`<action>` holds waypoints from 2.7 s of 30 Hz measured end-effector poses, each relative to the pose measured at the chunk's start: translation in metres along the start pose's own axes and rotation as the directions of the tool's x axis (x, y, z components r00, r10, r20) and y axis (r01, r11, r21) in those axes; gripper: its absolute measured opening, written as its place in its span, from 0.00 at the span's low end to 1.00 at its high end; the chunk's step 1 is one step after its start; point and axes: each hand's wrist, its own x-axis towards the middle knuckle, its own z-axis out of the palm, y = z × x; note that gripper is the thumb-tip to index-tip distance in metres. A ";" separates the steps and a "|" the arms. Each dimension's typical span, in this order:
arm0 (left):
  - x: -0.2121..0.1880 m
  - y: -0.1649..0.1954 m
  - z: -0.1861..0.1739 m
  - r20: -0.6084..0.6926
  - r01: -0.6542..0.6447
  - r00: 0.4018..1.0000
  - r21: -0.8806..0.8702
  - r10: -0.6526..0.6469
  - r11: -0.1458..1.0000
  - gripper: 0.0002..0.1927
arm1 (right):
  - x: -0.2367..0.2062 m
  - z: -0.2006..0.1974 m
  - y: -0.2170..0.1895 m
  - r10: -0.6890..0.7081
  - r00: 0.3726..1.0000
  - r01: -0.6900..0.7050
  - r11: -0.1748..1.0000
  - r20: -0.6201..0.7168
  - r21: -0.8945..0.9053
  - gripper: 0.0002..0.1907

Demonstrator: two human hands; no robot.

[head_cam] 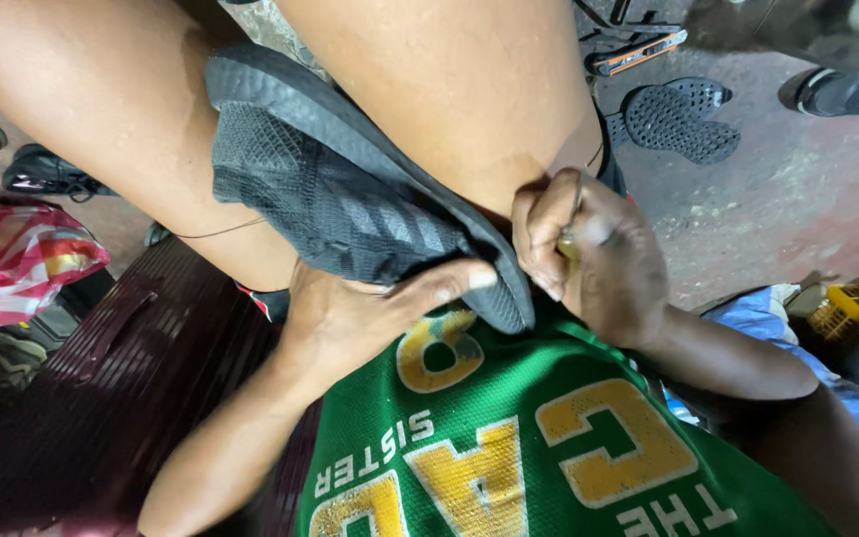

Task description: The person sits on the floor and sews the sole of a black sneaker using a needle and thread. They repeatedly push the needle through the shoe's sole and pull the thread to stitch the sole to the upper.

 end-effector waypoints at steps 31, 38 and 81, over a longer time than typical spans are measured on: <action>-0.075 -0.233 0.004 -0.209 -0.469 0.779 0.430 0.591 0.771 0.28 | -0.012 0.034 -0.034 0.051 0.926 0.211 0.749 0.373 -0.628 0.21; -0.064 -0.148 -0.022 -0.037 -0.526 0.652 0.698 0.758 0.486 0.23 | -0.009 0.032 -0.036 0.069 0.931 0.213 0.691 0.358 -0.690 0.21; -0.019 -0.042 -0.018 -0.211 -0.238 0.904 0.473 0.372 0.848 0.24 | 0.033 0.036 -0.045 0.494 0.670 0.740 -0.508 0.554 -0.442 0.23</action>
